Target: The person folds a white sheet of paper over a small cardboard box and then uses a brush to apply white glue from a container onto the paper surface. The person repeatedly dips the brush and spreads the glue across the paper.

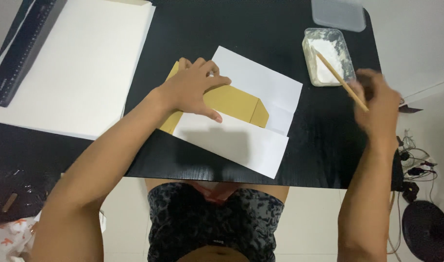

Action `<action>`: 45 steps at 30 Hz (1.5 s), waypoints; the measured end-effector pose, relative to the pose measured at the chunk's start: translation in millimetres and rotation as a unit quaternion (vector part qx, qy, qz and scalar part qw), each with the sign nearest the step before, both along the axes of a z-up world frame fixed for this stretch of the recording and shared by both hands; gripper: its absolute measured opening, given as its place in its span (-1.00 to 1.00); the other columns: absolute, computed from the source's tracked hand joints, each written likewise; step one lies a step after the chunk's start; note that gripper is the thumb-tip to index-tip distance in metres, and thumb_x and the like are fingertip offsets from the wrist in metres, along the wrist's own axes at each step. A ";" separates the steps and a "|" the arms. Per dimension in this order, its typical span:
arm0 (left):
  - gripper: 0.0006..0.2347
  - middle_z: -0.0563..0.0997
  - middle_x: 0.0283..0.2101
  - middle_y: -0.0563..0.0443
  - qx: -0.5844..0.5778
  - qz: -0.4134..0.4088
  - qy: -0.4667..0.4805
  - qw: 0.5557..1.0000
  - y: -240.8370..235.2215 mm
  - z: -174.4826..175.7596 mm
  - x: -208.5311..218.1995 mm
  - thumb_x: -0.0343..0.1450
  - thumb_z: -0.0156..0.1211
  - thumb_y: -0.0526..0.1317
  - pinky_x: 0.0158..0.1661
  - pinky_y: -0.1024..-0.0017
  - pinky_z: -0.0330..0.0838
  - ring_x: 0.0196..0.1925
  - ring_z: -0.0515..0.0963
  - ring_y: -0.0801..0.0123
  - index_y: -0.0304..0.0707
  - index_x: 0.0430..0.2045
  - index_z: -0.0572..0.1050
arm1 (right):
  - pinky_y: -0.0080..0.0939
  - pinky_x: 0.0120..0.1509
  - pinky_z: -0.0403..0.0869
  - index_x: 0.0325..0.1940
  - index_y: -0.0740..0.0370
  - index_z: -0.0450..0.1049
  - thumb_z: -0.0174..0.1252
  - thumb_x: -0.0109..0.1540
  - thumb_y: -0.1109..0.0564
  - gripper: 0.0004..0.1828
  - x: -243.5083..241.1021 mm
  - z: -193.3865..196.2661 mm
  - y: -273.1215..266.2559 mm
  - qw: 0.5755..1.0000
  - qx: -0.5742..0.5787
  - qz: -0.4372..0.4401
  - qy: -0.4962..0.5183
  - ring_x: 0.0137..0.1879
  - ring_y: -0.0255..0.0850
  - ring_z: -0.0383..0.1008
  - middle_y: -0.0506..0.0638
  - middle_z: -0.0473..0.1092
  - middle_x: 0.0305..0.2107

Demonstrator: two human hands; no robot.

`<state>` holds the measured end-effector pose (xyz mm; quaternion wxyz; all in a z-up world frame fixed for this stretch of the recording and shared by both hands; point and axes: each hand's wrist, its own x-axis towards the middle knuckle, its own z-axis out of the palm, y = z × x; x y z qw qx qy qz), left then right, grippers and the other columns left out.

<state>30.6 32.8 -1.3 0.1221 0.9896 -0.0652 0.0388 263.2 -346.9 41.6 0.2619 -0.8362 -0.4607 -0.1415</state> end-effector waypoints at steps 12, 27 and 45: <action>0.03 0.35 0.16 0.04 -0.021 0.017 0.022 0.999 2.2 4.8 -14.7 -0.04 0.31 0.55 0.05 0.11 -0.02 0.18 0.25 0.18 0.00 0.31 0.39 | 0.06 -0.06 0.43 0.51 0.17 0.30 0.47 0.13 0.05 -0.11 -10.9 17.4 30.9 0.968 -0.163 -0.100 0.165 -0.15 0.03 0.46 0.18 0.47 -0.26; -0.02 0.36 0.09 -0.02 -0.016 0.031 0.013 0.999 5.4 -7.2 -9.0 -0.01 0.15 0.63 0.05 0.01 -0.01 0.13 0.29 0.10 0.07 0.24 0.43 | -0.19 -0.03 0.53 0.04 0.41 0.43 0.00 0.70 0.22 -0.79 75.4 1.0 50.5 0.992 0.122 0.030 0.014 -0.20 -0.17 0.54 0.08 0.49 -0.33; -0.06 0.35 0.04 -0.04 -0.041 0.071 0.085 0.993 -7.4 1.2 -4.8 0.00 0.20 0.59 0.17 -0.15 -0.08 0.10 0.28 0.11 0.08 0.22 0.43 | 0.09 0.12 0.02 0.04 0.27 0.40 0.00 0.60 0.17 -0.88 72.5 -18.4 45.0 0.991 0.058 -0.110 -0.051 -0.18 -0.06 0.45 0.02 0.51 -0.30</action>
